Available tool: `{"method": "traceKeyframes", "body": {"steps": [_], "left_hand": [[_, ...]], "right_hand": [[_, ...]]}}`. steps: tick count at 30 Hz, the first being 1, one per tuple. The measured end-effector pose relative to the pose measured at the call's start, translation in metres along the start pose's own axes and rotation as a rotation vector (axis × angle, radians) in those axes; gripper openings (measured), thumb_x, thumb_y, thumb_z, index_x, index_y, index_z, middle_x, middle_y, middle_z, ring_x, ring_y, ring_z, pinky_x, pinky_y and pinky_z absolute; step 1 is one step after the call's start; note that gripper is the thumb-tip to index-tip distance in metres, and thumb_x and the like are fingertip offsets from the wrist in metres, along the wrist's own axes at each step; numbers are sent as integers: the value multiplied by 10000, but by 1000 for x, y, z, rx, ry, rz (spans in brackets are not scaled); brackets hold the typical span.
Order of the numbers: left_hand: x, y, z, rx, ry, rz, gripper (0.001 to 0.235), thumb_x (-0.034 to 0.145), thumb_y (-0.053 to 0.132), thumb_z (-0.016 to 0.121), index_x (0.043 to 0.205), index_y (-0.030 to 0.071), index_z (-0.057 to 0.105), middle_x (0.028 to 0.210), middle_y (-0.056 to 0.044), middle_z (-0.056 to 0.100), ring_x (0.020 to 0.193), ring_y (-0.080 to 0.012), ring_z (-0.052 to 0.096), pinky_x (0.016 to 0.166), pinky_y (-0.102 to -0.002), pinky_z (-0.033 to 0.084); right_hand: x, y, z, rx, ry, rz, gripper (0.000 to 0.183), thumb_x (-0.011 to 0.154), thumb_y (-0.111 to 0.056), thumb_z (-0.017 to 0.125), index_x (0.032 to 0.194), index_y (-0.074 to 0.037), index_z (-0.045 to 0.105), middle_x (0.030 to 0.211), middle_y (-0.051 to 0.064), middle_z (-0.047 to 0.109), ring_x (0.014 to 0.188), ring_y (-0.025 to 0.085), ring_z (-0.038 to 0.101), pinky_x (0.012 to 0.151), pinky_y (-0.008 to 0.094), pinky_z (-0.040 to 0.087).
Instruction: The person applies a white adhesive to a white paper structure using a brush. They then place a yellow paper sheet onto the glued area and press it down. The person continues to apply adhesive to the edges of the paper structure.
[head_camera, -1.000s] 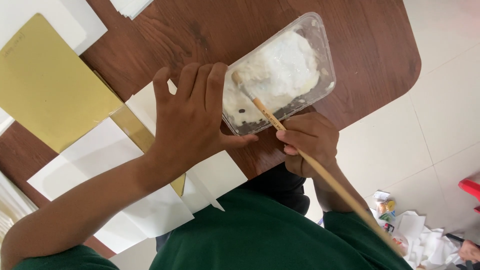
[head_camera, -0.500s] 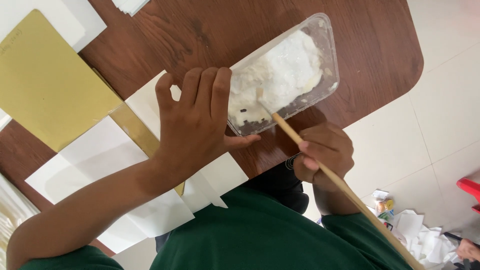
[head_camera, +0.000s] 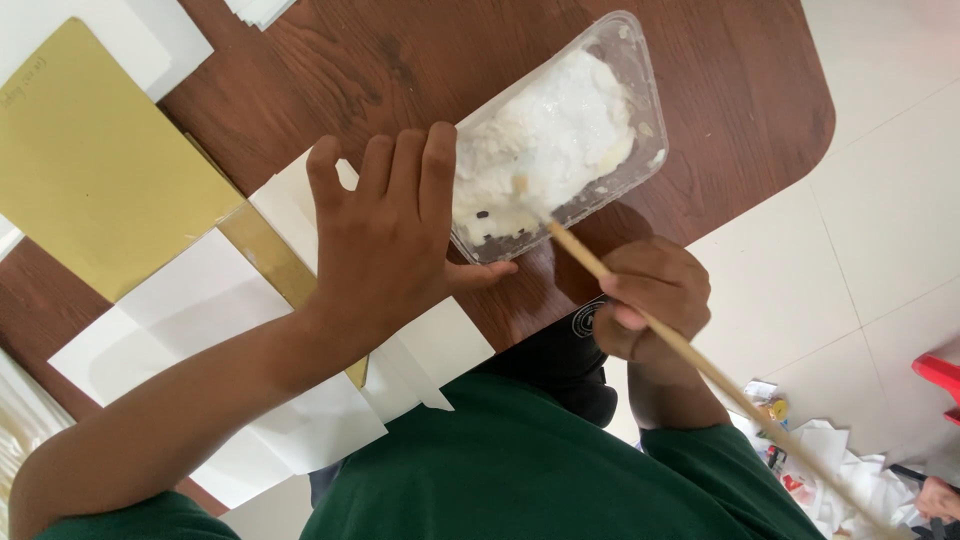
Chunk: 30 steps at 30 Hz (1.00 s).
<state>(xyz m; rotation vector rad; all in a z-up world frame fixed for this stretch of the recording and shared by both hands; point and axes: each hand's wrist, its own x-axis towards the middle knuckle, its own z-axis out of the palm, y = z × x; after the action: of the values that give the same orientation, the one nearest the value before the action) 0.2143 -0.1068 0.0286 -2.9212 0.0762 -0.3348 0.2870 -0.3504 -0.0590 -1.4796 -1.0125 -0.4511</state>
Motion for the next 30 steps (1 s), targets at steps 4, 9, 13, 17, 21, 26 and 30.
{"method": "traceKeyframes", "body": {"steps": [4, 9, 13, 17, 21, 26, 30], "left_hand": [[0, 1, 0, 27, -18, 5, 1145, 920, 1115, 336, 1243, 61, 647, 1005, -33, 634, 871, -174, 576, 1001, -417, 368], [0, 2, -1, 57, -31, 7, 1270, 771, 1251, 520, 1244, 77, 618, 1020, -7, 653, 895, -147, 607, 1020, -415, 365], [0, 2, -1, 50, -39, 12, 1230, 841, 1209, 453, 1251, 64, 638, 1022, -23, 648, 894, -157, 603, 1036, -418, 351], [2, 1, -2, 53, -35, 8, 1232, 859, 1204, 420, 1249, 56, 637, 997, -21, 635, 903, -165, 604, 1021, -413, 356], [3, -1, -2, 95, -51, 11, 1273, 808, 1248, 452, 1265, 72, 623, 1022, -9, 643, 975, -165, 627, 1024, -414, 341], [3, -9, 7, 53, -89, -20, 1322, 721, 1260, 410, 1290, 87, 630, 1099, -67, 687, 1010, -248, 604, 999, -482, 354], [-5, -23, 3, 78, 5, -41, 1288, 653, 1240, 522, 1236, 100, 651, 1220, -55, 687, 1180, -263, 595, 956, -509, 397]], "right_hand": [[8, 2, 1, 82, 244, -53, 211, 1097, -206, 511, 965, -45, 544, 775, 87, 556, 528, 179, 518, 378, 285, 427], [12, 11, -3, -154, 309, -132, 185, 1108, -159, 493, 990, -27, 545, 749, 80, 577, 423, 213, 524, 313, 319, 423], [4, 3, 9, -93, 313, 7, 208, 1112, -178, 422, 1011, -43, 546, 850, 104, 598, 580, 211, 531, 426, 319, 513], [23, -2, 12, -63, 438, 49, 208, 1118, -190, 449, 1002, -31, 517, 769, 74, 488, 403, 146, 394, 317, 263, 380], [18, -4, 1, -71, 502, 148, 195, 1117, -230, 480, 1021, -64, 516, 702, 76, 465, 420, 129, 401, 333, 245, 369], [32, -23, -3, -19, 493, 378, 240, 1121, -276, 456, 987, -77, 474, 718, 74, 408, 411, 140, 337, 331, 265, 307], [37, -46, -5, 3, 529, 489, 253, 1092, -306, 527, 974, -92, 459, 754, 60, 387, 489, 135, 353, 374, 269, 369]]}}
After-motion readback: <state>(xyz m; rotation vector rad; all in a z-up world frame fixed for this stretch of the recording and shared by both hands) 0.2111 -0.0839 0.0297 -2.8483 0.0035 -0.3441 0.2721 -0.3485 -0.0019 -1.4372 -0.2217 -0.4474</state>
